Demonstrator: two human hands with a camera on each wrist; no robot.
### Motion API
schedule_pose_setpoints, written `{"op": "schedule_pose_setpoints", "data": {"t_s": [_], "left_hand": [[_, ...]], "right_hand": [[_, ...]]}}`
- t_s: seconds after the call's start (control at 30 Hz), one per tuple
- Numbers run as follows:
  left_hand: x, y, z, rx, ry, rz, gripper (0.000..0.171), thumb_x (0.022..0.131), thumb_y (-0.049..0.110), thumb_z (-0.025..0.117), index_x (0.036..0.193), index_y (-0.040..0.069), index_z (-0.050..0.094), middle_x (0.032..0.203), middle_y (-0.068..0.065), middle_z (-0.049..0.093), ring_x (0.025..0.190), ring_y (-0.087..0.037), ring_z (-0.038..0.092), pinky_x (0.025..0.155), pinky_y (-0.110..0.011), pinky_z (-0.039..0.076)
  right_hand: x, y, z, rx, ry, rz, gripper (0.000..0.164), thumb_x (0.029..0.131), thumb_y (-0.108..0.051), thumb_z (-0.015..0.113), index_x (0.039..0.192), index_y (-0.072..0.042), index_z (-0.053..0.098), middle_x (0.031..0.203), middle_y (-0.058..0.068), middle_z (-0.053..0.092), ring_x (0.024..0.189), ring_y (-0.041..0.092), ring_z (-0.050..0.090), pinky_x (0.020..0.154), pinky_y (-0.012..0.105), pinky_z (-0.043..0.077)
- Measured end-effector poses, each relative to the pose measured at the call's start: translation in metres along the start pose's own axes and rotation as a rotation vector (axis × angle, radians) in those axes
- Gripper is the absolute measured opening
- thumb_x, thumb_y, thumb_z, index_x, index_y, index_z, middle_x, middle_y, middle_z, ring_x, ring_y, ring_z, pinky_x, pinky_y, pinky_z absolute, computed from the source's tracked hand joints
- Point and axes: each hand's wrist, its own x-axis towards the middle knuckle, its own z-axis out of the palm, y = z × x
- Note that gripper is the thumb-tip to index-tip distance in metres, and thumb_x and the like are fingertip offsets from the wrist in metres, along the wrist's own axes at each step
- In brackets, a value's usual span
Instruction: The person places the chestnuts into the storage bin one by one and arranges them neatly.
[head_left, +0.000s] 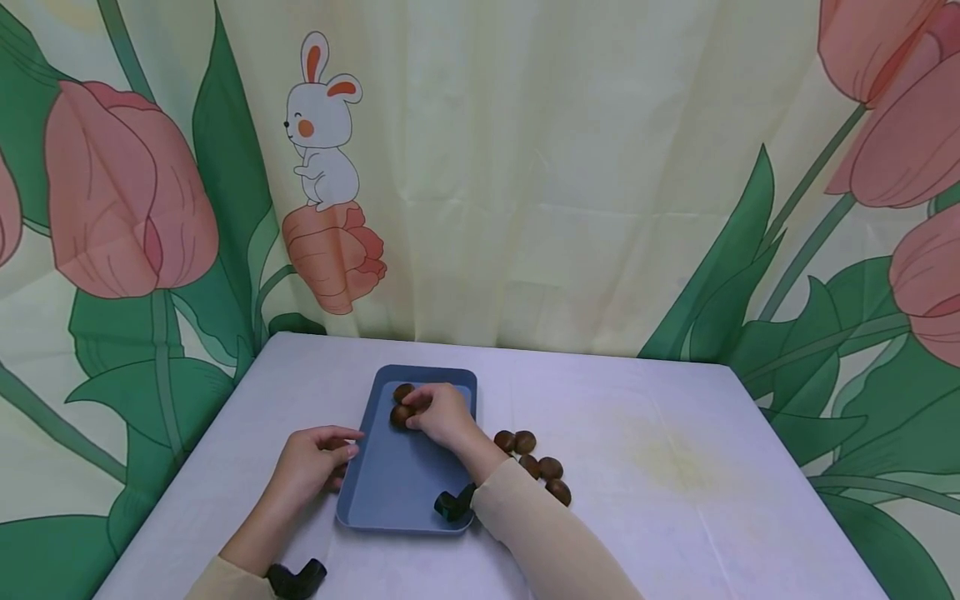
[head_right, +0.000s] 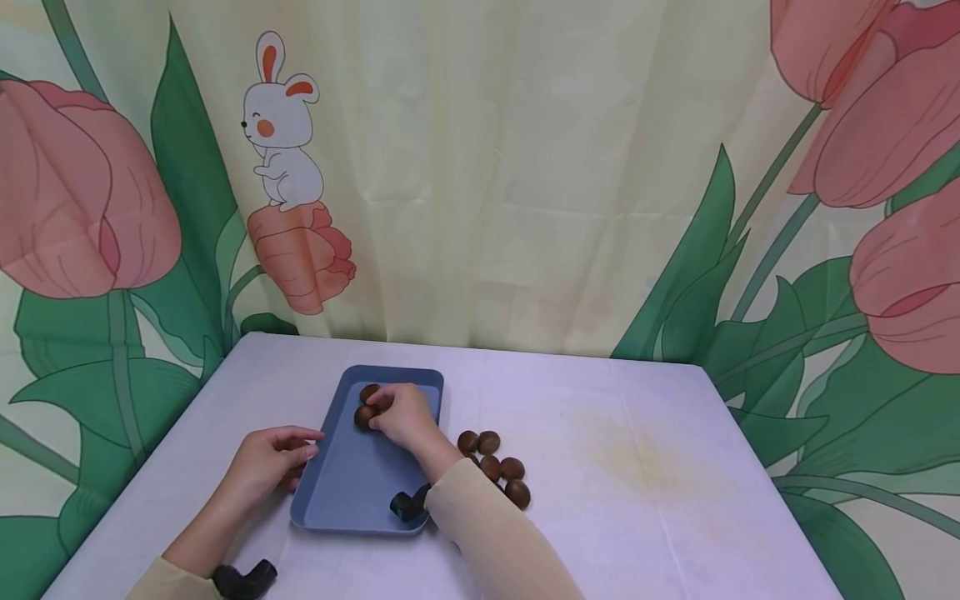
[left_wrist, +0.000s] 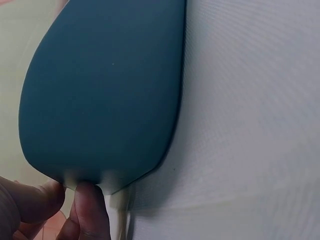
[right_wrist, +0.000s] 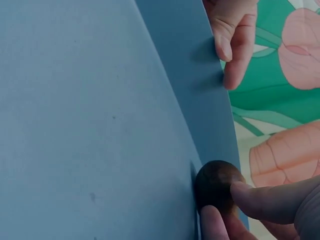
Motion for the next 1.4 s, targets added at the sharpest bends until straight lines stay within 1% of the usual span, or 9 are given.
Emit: {"op": "schedule_pose_setpoints", "data": {"t_s": [0.17,0.37,0.47,0.57,0.73,0.97,1.13,1.27,1.4], "left_hand": [[0.000,0.001,0.000,-0.002,0.003,0.004,0.025,0.099,0.003,0.075,0.124,0.003,0.079,0.106,-0.015,0.076,0.074,-0.018,0.069,0.060,-0.033,0.061],[0.000,0.001,0.001,0.006,0.008,0.001,0.025,0.099,0.003,0.074,0.123,0.004,0.080,0.105,-0.014,0.076,0.075,-0.019,0.068,0.060,-0.032,0.062],[0.000,0.001,0.001,0.006,0.011,0.004,0.024,0.099,0.003,0.074,0.123,0.004,0.080,0.105,-0.015,0.076,0.075,-0.020,0.068,0.060,-0.033,0.062],[0.000,0.002,0.001,0.004,0.009,0.009,0.024,0.099,0.003,0.074,0.123,0.004,0.079,0.106,-0.016,0.076,0.075,-0.020,0.068,0.060,-0.033,0.062],[0.001,0.001,0.000,0.012,0.012,0.012,0.024,0.099,0.003,0.074,0.123,0.004,0.080,0.106,-0.016,0.076,0.075,-0.019,0.068,0.060,-0.033,0.062],[0.001,0.001,-0.001,0.025,0.011,0.003,0.025,0.100,0.004,0.073,0.124,0.005,0.079,0.107,-0.015,0.075,0.077,-0.020,0.067,0.061,-0.033,0.061],[0.000,0.001,-0.001,0.025,0.006,0.001,0.025,0.100,0.004,0.072,0.124,0.005,0.079,0.108,-0.015,0.075,0.077,-0.020,0.066,0.061,-0.033,0.061],[-0.001,0.001,-0.001,0.031,0.004,0.007,0.025,0.101,0.003,0.072,0.124,0.005,0.079,0.107,-0.015,0.074,0.077,-0.020,0.066,0.061,-0.033,0.061],[-0.002,0.002,0.000,0.034,0.005,0.012,0.025,0.101,0.003,0.072,0.124,0.005,0.079,0.105,-0.015,0.072,0.078,-0.021,0.065,0.061,-0.032,0.061]], "right_hand": [[-0.001,-0.001,-0.006,0.059,-0.013,0.015,0.024,0.088,0.001,0.083,0.110,-0.009,0.082,0.106,0.006,0.079,0.093,0.013,0.070,0.083,0.031,0.059],[-0.005,0.000,-0.016,0.073,-0.018,0.037,0.024,0.091,-0.002,0.081,0.114,-0.012,0.082,0.115,0.008,0.078,0.100,0.016,0.072,0.085,0.033,0.060],[-0.007,-0.001,-0.022,0.098,-0.022,0.020,0.026,0.091,-0.002,0.080,0.115,-0.010,0.081,0.119,0.011,0.078,0.103,0.018,0.073,0.088,0.036,0.062],[-0.012,-0.004,-0.029,0.153,-0.037,0.011,0.029,0.091,0.000,0.078,0.119,-0.005,0.079,0.124,0.015,0.078,0.107,0.023,0.075,0.091,0.038,0.063],[-0.021,-0.009,-0.043,0.186,-0.054,0.016,0.031,0.094,-0.002,0.076,0.125,-0.004,0.078,0.129,0.016,0.076,0.112,0.023,0.076,0.095,0.040,0.063],[-0.035,-0.012,-0.060,0.228,-0.041,0.015,0.026,0.095,-0.004,0.076,0.120,-0.011,0.080,0.132,0.019,0.075,0.109,0.020,0.077,0.094,0.037,0.064],[-0.048,-0.015,-0.073,0.246,-0.040,0.011,0.026,0.096,-0.003,0.076,0.121,-0.011,0.080,0.131,0.021,0.075,0.104,0.020,0.077,0.095,0.037,0.065],[-0.059,-0.012,-0.083,0.235,-0.023,0.016,0.026,0.097,-0.004,0.077,0.121,-0.012,0.080,0.130,0.020,0.075,0.103,0.020,0.077,0.096,0.039,0.065],[-0.070,-0.005,-0.093,0.230,-0.006,0.022,0.026,0.097,-0.002,0.076,0.122,-0.010,0.079,0.130,0.021,0.075,0.107,0.023,0.077,0.098,0.041,0.064]]}}
